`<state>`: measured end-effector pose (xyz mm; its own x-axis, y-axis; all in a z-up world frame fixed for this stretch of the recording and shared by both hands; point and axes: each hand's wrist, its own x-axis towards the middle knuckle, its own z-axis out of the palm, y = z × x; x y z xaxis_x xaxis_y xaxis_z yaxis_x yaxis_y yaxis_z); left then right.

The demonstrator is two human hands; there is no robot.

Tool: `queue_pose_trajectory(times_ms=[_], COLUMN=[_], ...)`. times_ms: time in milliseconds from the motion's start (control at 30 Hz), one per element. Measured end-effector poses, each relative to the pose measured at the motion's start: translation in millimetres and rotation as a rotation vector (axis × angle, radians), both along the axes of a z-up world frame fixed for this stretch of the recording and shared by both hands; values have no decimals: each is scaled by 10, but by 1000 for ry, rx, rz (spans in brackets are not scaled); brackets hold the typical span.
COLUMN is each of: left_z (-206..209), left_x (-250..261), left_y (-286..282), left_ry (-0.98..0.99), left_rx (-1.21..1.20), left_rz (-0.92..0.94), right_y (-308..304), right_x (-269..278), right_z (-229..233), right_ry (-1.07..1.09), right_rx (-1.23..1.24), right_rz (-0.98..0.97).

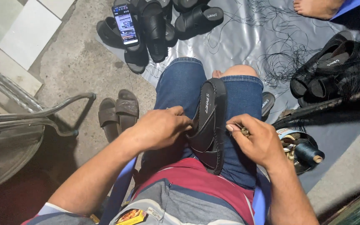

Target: Hand-stitching the leather upper of a sandal to its sole using a needle and thread.

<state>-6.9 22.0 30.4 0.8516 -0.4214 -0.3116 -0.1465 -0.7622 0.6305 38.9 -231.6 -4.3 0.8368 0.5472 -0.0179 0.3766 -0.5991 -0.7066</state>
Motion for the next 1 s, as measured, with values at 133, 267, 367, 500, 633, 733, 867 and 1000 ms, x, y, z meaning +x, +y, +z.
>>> queue_pose_trajectory(times_ms=[133, 267, 367, 500, 633, 733, 867, 1000], left_z=[10, -240, -94, -30, -157, -183, -102, -44], left_x=[62, 54, 97, 147, 154, 166, 139, -27], left_y=[178, 231, 97, -71, -147, -196, -126, 242], left_ry=[140, 279, 222, 161, 176, 124, 95, 233], left_rx=[-1040, -1798, -1262, -320, -194, -178, -182, -414], left_rz=[199, 458, 362, 175, 217, 270, 234, 530], right_y=[1, 72, 89, 111, 103, 127, 132, 18], right_x=[79, 75, 62, 72, 39, 17, 30, 91], right_z=[-25, 62, 79, 130, 83, 43, 145, 314], right_ry=[112, 125, 134, 161, 105, 46, 42, 163], right_rx=[82, 117, 113, 112, 131, 121, 129, 88], right_rz=[-29, -34, -42, -45, -51, -58, -50, 48])
